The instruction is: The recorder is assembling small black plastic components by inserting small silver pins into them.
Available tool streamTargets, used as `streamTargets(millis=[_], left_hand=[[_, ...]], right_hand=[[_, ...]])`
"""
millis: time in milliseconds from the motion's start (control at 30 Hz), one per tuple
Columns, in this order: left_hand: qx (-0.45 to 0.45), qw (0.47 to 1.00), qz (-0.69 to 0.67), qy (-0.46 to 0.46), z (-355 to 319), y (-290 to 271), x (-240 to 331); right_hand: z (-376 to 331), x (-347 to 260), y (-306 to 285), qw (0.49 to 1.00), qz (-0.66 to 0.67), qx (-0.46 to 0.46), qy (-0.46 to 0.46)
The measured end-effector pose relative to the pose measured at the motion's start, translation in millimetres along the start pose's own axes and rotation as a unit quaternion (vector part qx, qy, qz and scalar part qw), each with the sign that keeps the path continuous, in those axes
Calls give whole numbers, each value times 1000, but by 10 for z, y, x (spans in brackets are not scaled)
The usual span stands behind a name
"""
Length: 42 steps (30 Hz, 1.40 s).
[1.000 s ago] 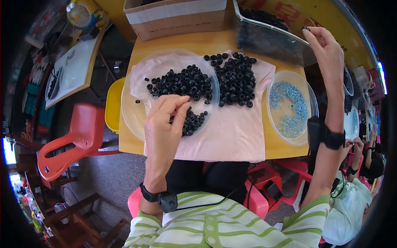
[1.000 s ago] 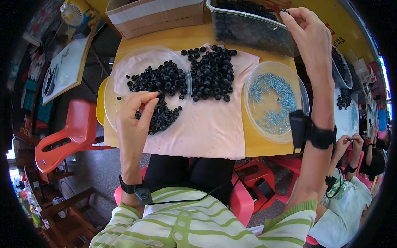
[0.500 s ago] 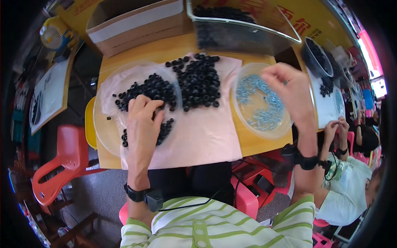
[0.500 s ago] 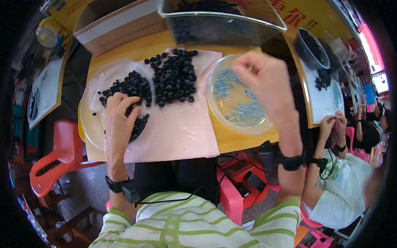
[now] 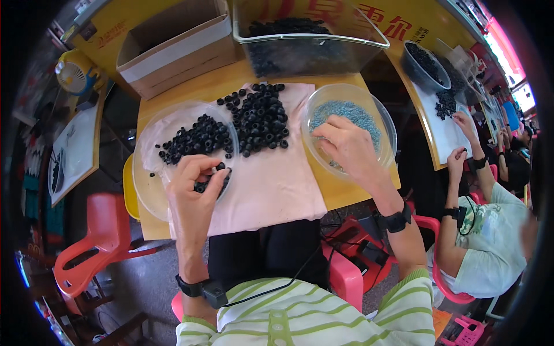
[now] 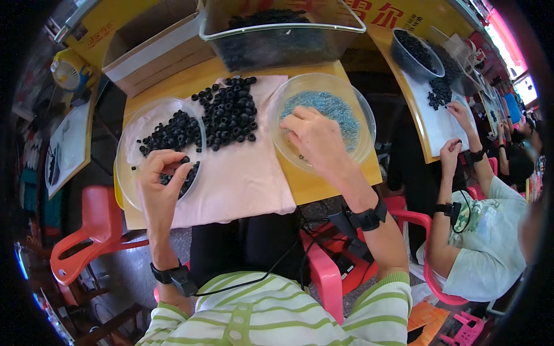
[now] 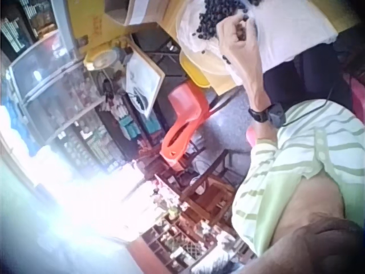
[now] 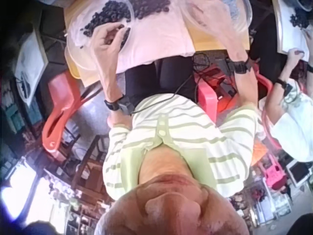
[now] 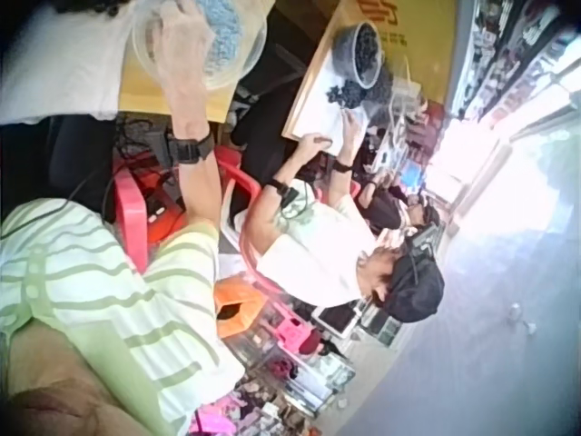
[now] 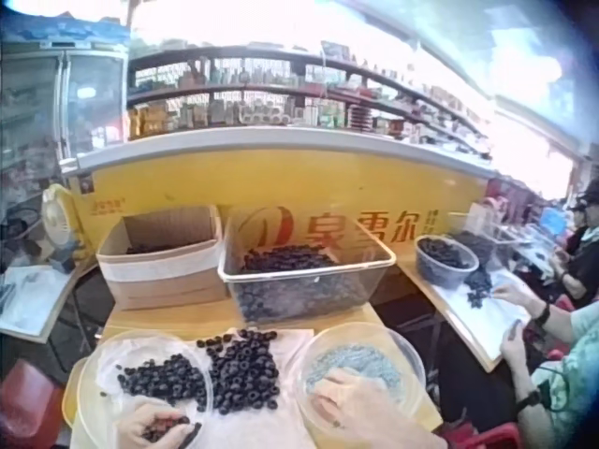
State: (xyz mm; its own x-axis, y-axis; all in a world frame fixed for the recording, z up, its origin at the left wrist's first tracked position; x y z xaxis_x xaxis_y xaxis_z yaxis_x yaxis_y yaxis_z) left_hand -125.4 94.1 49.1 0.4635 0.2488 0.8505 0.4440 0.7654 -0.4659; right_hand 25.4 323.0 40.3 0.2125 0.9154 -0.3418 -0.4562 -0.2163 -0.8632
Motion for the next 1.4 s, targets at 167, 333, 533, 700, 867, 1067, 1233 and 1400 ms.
streamTargets(millis=[167,333,533,700,867,1067,1233,1400], left_hand=[[-24,994,-102,-18,-243,103,-75],[-77,993,-81,42,-454,277,117],[-133,947,-283,-70,-631,543,-59],[-165,858,-446,-194,-671,685,-113],[-148,776,-556,-258,-687,790,-95],[-187,668,-661,-287,-757,899,-192],[-178,671,-666,-271,-741,901,-209],[-145,715,-636,-252,-674,837,-182]], right_hand=[[-23,11,88,1000,-8,-13,-1],[-57,3,13,999,26,23,14],[-135,156,-42,937,304,6,172],[-257,142,-107,879,424,-5,219],[-382,-240,-156,855,467,-30,222],[-452,-686,-138,871,467,-37,145],[-431,-755,-57,871,472,-30,131],[-444,-730,17,875,463,-31,138]])
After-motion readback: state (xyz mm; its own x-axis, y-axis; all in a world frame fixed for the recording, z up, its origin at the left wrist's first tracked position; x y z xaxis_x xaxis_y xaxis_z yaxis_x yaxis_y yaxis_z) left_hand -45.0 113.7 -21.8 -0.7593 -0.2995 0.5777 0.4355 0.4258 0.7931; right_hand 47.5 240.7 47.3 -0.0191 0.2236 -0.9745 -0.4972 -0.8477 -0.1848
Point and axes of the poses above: each hand's wrist, its own z-axis towards the middle knuckle, its own y-axis out of the palm, x = y × z, the point moved 5 cm from there along z, towards the middle knuckle, and after that the axes turned 1 degree about x, right-handed, at the moved point
